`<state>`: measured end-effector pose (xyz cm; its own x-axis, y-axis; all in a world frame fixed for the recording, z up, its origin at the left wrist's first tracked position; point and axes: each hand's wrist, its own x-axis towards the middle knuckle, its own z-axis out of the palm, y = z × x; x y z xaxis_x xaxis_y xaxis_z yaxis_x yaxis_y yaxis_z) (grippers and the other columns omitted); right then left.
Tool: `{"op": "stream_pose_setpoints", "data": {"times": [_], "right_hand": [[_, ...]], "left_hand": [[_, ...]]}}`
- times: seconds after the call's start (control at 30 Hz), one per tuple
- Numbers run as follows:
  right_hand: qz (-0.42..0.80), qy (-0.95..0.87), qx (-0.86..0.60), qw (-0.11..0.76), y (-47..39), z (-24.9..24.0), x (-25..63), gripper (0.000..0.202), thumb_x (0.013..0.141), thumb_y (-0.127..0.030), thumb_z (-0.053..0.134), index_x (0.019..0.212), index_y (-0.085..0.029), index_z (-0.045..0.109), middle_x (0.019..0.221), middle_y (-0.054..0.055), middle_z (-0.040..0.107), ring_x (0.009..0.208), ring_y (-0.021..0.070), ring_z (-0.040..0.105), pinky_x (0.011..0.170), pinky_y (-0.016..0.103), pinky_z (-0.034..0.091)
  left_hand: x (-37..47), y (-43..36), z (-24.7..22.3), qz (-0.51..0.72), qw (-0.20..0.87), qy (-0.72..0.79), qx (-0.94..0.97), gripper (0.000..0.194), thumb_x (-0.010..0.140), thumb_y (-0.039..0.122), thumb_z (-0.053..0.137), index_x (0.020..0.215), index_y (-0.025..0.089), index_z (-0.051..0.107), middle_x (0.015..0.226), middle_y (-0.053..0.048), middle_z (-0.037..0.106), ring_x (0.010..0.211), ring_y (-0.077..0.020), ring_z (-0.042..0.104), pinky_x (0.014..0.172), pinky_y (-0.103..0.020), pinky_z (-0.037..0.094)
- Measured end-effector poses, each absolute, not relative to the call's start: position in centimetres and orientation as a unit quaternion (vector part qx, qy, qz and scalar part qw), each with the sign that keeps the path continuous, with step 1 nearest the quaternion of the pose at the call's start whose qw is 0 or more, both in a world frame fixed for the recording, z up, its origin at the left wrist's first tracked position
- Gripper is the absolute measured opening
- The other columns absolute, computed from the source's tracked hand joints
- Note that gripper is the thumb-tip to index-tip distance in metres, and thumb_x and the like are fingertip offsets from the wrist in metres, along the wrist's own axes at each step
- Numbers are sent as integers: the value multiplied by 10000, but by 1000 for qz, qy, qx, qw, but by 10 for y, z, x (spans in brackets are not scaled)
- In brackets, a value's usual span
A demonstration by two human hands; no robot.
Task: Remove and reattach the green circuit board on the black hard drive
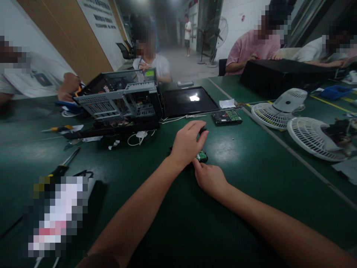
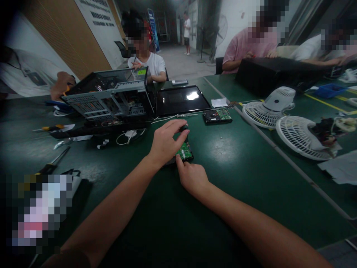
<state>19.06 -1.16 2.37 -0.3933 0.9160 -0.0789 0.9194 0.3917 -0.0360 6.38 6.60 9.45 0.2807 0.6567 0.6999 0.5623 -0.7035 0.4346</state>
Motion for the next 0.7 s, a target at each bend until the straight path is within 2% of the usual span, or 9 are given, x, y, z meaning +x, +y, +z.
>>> {"op": "stream_pose_setpoints", "data": {"times": [0.27, 0.57, 0.7], "right_hand": [[-47, 830, 554, 37, -11, 25, 189, 537, 1039, -229, 347, 1571, -153, 340, 1061, 155, 762, 840, 269, 742, 689, 344, 547], [-56, 830, 555, 22, -10, 25, 191, 482, 1053, -280, 328, 1512, -159, 412, 1074, 145, 769, 872, 283, 749, 713, 363, 554], [-69, 812, 580, 0, -9, 25, 192, 489, 1047, -292, 332, 1524, -190, 377, 1059, 122, 778, 882, 284, 755, 743, 374, 550]], "left_hand": [[64, 66, 95, 459, 55, 381, 801, 221, 949, 141, 649, 1169, 141, 662, 1187, -96, 717, 1107, -190, 679, 987, -345, 573], [62, 63, 93, 443, 66, 376, 811, 209, 940, 256, 717, 1129, 181, 671, 1117, -58, 706, 1012, -174, 678, 913, -327, 574], [59, 64, 96, 432, 63, 390, 811, 211, 942, 255, 711, 1145, 203, 693, 1088, -57, 679, 983, -183, 664, 885, -331, 565]]}}
